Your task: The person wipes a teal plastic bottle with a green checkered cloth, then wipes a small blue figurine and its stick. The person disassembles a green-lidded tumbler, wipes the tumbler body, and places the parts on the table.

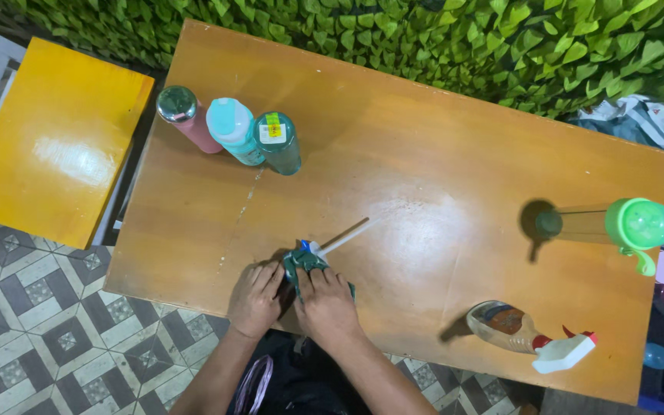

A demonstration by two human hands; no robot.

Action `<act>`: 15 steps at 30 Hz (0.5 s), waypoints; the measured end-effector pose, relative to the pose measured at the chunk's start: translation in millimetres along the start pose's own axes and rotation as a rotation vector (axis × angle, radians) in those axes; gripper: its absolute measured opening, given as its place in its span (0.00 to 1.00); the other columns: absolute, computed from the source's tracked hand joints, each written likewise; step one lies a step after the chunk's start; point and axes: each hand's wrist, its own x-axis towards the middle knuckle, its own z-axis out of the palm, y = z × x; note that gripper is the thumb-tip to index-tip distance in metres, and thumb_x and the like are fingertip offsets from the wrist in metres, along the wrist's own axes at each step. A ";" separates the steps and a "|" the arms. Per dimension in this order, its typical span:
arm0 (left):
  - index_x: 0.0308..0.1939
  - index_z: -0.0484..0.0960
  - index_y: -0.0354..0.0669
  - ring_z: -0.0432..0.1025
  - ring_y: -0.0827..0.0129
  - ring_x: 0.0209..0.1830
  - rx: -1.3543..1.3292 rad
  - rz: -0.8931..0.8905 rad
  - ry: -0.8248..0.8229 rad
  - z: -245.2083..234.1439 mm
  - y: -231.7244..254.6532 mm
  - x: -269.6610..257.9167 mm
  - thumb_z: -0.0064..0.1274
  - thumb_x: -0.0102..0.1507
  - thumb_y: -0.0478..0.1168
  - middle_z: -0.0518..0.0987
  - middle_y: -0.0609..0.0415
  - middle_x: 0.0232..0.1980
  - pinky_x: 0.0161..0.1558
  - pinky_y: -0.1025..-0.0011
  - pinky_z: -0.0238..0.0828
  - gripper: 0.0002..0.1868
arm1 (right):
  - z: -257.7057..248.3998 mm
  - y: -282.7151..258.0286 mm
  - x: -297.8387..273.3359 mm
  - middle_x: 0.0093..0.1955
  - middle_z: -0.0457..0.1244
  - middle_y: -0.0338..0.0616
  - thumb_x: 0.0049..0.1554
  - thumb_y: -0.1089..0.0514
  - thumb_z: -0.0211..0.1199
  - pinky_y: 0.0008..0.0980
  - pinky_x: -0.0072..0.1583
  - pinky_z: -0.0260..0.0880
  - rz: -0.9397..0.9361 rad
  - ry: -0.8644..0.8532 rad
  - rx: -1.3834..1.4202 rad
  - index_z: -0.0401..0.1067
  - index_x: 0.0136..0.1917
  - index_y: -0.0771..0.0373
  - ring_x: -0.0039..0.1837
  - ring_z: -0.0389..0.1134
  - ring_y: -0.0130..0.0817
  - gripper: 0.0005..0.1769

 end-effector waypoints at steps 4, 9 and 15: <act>0.55 0.79 0.29 0.71 0.45 0.57 0.020 0.009 0.060 4.4 -0.6 -1.5 0.52 0.49 0.28 0.78 0.40 0.57 0.62 0.56 0.68 0.28 | 13.9 -6.7 11.9 0.48 0.65 0.51 0.51 0.56 0.65 0.46 0.54 0.64 0.068 0.027 -0.050 0.72 0.66 0.68 0.53 0.64 0.48 0.30; 0.54 0.79 0.32 0.71 0.45 0.56 -0.043 -0.085 0.022 5.0 1.7 -3.2 0.55 0.52 0.31 0.77 0.42 0.54 0.59 0.56 0.67 0.24 | 2.1 -5.7 -7.1 0.49 0.64 0.53 0.47 0.56 0.67 0.46 0.55 0.64 -0.038 0.083 -0.003 0.72 0.64 0.71 0.55 0.64 0.50 0.32; 0.42 0.78 0.31 0.69 0.41 0.62 -0.037 -0.020 0.024 22.1 -18.0 -20.0 0.50 0.52 0.28 0.75 0.36 0.61 0.68 0.53 0.64 0.14 | -6.5 -17.1 -22.9 0.47 0.63 0.52 0.48 0.57 0.68 0.46 0.54 0.64 -0.029 0.056 0.080 0.71 0.67 0.69 0.53 0.64 0.50 0.34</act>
